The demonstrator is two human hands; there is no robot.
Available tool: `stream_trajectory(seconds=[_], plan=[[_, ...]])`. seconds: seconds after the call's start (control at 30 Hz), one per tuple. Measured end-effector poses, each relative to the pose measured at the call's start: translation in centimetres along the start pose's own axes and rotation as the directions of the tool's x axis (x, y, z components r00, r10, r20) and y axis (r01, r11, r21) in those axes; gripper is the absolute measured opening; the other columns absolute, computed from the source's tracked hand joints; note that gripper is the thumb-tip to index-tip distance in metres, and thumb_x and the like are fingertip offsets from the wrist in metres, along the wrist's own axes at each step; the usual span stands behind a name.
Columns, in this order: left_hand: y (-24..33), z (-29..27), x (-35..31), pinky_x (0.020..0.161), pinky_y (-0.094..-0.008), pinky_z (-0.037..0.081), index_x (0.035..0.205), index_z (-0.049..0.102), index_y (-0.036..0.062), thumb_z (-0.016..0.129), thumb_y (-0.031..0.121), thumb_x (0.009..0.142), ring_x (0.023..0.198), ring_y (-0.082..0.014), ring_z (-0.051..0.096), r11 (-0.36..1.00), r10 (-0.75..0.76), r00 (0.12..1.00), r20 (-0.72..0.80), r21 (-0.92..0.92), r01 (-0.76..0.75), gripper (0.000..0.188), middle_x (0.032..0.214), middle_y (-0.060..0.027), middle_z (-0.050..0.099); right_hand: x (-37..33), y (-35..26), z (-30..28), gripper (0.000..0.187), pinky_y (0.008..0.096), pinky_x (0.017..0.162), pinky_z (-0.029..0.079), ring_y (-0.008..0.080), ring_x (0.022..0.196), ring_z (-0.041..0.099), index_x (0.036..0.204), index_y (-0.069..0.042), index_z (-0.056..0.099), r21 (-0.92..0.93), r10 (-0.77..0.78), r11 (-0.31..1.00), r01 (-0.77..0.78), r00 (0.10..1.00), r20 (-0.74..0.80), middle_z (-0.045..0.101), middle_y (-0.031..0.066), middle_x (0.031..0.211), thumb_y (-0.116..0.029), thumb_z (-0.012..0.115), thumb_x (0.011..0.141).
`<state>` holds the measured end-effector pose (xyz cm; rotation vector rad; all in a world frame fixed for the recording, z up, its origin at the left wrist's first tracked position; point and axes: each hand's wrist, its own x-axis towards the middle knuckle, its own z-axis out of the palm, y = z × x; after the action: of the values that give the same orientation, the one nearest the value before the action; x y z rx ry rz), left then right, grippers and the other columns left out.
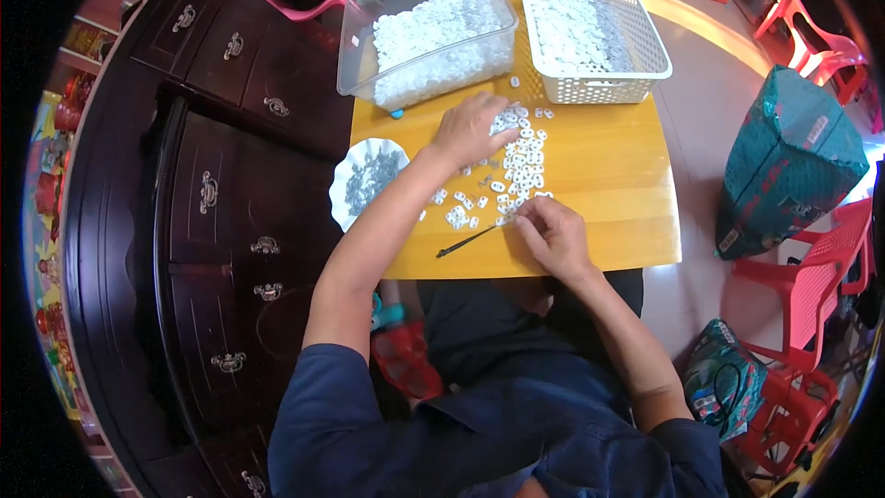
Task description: Assembling small white plastic components by hand and using tweezers to manipulate smaller parts.
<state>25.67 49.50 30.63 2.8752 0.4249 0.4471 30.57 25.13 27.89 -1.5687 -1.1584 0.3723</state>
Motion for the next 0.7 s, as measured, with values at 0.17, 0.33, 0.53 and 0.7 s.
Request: stream_trajectory(seconds=[0.17,0.33,0.53,0.7], plan=[[-1.9,0.8,-0.7,0.093,-0.0464,0.051,0.124,0.063,0.0043,0.067,0.038,0.09,0.112,-0.0368,0.063,0.999,-0.004,0.997,-0.076,-0.035,0.001,0.048,0.123,-0.0182,0.065,-0.2,0.4,0.5,0.009,0.0353,0.06,0.053,0.027,0.065,0.066,0.089,-0.005,0.066,0.004,0.056,0.998,-0.056,0.998,0.007,0.066,0.012,0.076,-0.013,0.069,0.089],[-2.0,-0.6,-0.2,0.093,-0.0461,0.051,0.121,0.065,0.0021,0.047,0.023,0.099,0.108,-0.0387,0.065,0.998,0.049,0.989,-0.138,-0.037,-0.055,0.035,0.114,-0.0223,0.069,0.2,1.2,0.6,0.01,0.0292,0.059,0.051,0.0161,0.061,0.064,0.09,-0.005,0.068,0.092,0.098,0.991,-0.094,0.995,-0.033,0.066,0.0086,0.072,-0.013,0.072,0.088],[-2.1,-2.3,-2.9,0.084,-0.0481,0.054,0.124,0.065,0.0102,0.045,0.018,0.095,0.096,-0.0378,0.068,0.993,-0.077,0.983,-0.166,-0.096,0.061,0.035,0.103,-0.0199,0.072,-0.2,1.7,0.4,0.011,0.0255,0.064,0.052,0.0088,0.067,0.063,0.094,-0.002,0.068,0.2,0.108,0.976,-0.089,0.991,-0.082,0.069,0.004,0.077,-0.011,0.071,0.091],[0.4,-5.4,-8.3,0.082,-0.0352,0.055,0.131,0.056,0.005,0.045,0.014,0.102,0.093,-0.0238,0.071,0.917,-0.2,0.971,-0.132,-0.374,0.138,0.033,0.103,-0.0127,0.074,-2.3,-0.6,-3.1,0.008,0.0284,0.069,0.054,0.0162,0.071,0.066,0.093,-0.001,0.067,-0.052,-0.058,0.997,0.051,0.988,-0.14,0.068,0.0096,0.082,-0.007,0.071,0.09]])
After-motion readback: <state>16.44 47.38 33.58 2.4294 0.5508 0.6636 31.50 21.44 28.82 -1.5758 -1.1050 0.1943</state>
